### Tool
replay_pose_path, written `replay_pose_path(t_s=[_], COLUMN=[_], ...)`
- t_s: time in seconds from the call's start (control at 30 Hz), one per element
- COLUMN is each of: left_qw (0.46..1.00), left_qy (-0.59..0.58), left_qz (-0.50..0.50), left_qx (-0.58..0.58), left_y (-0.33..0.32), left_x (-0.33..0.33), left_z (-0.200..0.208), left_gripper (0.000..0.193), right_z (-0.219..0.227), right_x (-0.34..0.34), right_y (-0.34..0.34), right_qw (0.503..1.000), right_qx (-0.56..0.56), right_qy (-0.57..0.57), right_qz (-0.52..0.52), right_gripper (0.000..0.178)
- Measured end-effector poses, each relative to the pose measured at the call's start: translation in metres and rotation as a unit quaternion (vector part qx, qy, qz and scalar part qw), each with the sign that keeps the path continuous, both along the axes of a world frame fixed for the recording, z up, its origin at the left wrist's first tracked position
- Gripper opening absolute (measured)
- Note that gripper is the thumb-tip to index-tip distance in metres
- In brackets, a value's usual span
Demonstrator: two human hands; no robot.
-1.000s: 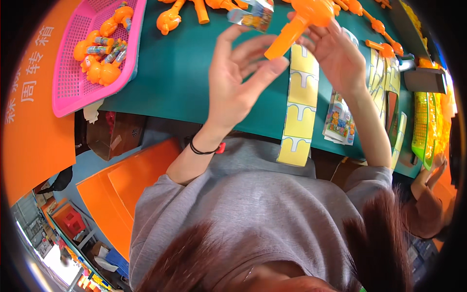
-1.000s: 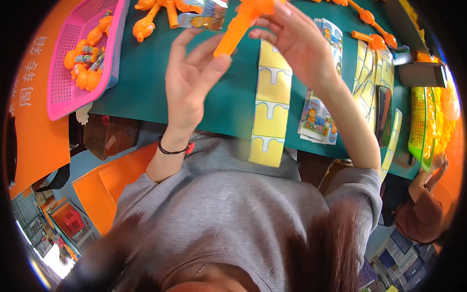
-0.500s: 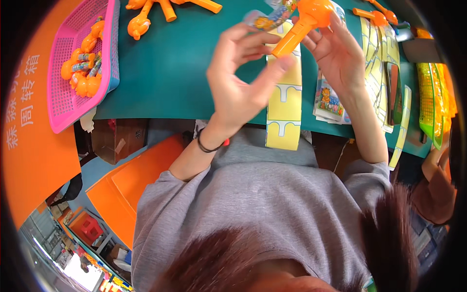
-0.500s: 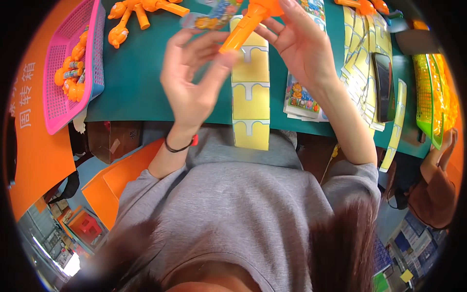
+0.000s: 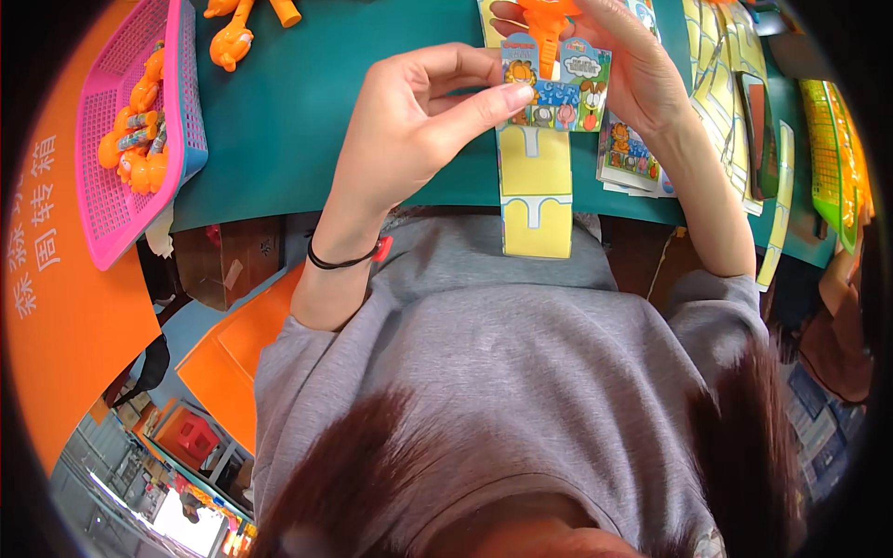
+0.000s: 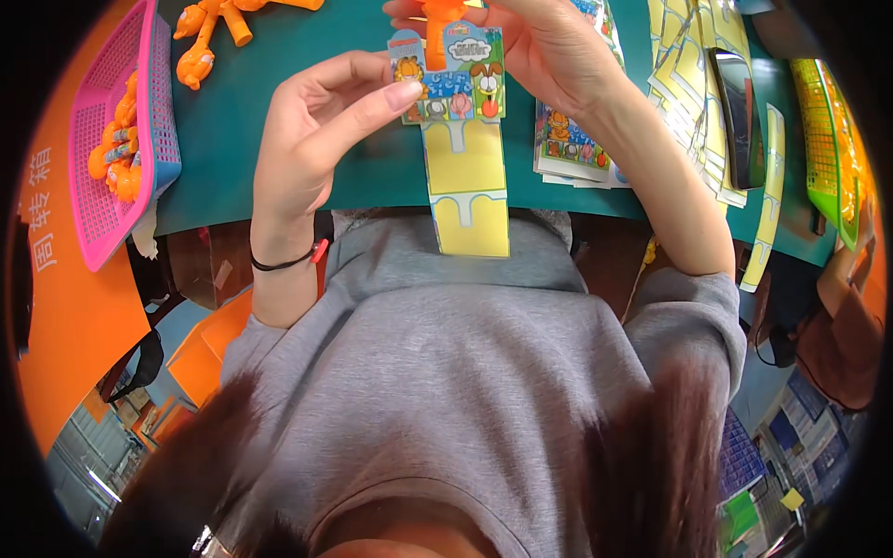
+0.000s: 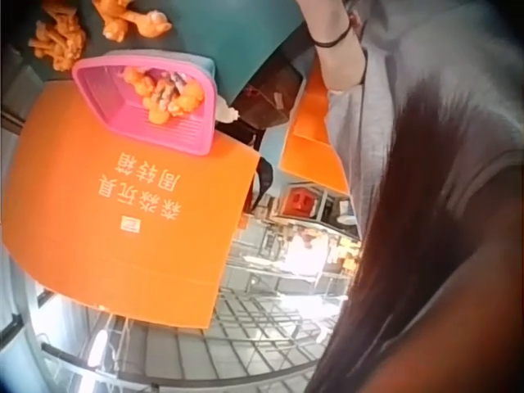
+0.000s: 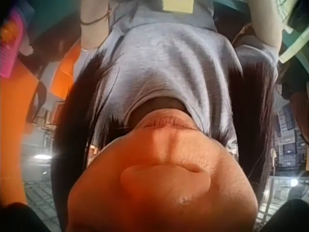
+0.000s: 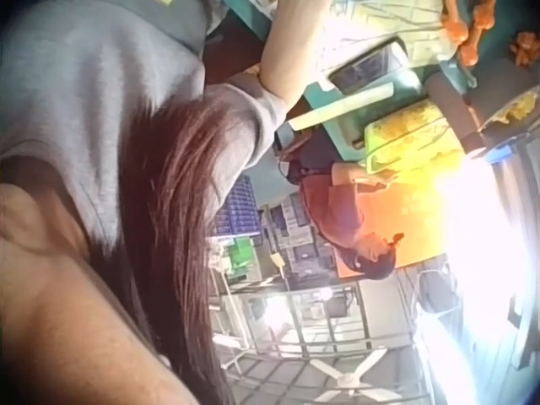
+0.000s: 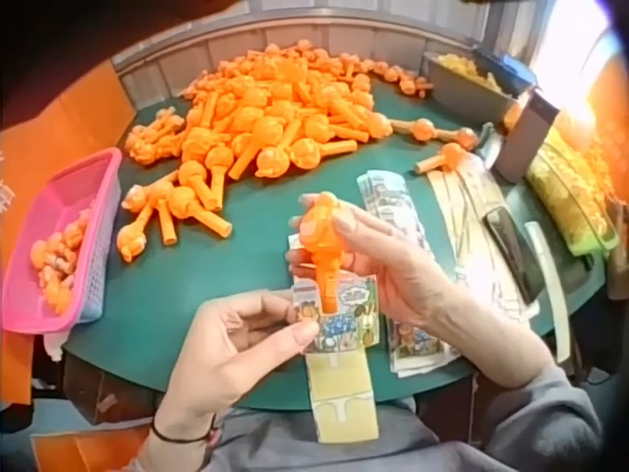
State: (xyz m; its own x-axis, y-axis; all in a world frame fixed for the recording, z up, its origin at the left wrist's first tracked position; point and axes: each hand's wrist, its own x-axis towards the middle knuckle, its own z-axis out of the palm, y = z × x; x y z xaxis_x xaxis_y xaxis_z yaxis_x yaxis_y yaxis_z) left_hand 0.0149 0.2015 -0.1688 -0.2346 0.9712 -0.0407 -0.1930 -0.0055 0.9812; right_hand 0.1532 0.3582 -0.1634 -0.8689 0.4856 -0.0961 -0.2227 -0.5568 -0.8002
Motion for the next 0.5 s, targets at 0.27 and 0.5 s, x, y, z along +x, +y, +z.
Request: replay_pose_path(t_s=[0.27, 0.5], left_qw=[0.999, 0.997], left_qy=[0.04, 0.059], left_qz=[-0.012, -0.021], left_qx=[0.004, -0.039], left_y=[0.006, 0.007], left_x=[-0.007, -0.008], left_z=[-0.004, -0.011], left_gripper=[0.018, 0.017], right_z=[0.0, -0.007], right_x=[0.0, -0.005], right_y=[-0.003, -0.007], right_qw=[0.999, 0.998], right_qx=[0.001, -0.008], right_qy=[-0.022, -0.065], right_qz=[0.026, -0.002], right_gripper=[0.055, 0.052])
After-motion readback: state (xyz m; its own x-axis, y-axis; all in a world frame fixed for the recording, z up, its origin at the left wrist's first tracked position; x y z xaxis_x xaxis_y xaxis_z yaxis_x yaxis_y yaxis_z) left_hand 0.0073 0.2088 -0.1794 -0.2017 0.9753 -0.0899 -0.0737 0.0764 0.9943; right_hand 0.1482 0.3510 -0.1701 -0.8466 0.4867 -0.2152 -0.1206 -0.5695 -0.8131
